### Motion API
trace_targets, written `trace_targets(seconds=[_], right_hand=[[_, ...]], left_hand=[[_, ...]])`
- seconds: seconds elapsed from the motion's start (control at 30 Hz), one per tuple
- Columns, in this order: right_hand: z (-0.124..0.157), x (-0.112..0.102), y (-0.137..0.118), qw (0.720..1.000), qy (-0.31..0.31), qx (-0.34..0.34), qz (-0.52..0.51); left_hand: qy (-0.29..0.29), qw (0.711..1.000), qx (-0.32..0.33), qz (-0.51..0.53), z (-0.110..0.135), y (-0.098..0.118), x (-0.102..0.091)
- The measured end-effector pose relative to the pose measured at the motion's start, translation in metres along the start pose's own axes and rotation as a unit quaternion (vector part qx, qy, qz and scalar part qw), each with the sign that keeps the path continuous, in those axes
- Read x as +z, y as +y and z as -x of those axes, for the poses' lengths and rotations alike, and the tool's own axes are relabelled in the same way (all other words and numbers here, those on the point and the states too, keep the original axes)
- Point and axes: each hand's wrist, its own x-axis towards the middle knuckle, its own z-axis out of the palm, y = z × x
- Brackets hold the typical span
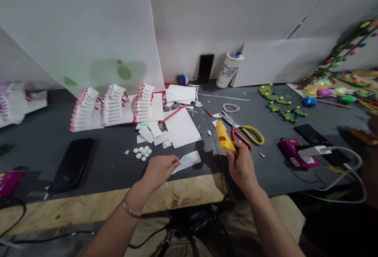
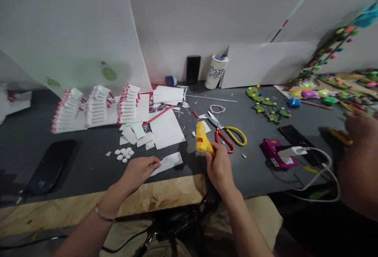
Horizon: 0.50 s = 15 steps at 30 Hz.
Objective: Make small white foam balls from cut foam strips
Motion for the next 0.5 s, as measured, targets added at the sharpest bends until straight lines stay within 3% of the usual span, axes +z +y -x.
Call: trace_targets(seconds=[0.17, 0.37, 0.5], right_hand=[[0.001, -0.007, -0.022, 0.987, -0.014, 0.093, -0.131], [-0.004, -0.002, -0.038, 0.929, -0.030, 0.172, -0.327], [-0.008, -0.003, -0.036, 0.912, -0.034, 0.184, -0.366]], left_hand=[[0.010, 1.000, 0.011, 0.001, 0.000, -0.001, 0.001], [0.002, 1.000, 0.000, -0.014, 0.000, 0.001, 0.001], [-0.003, 1.000, 0.000, -0.016, 0.000, 0.001, 0.000]])
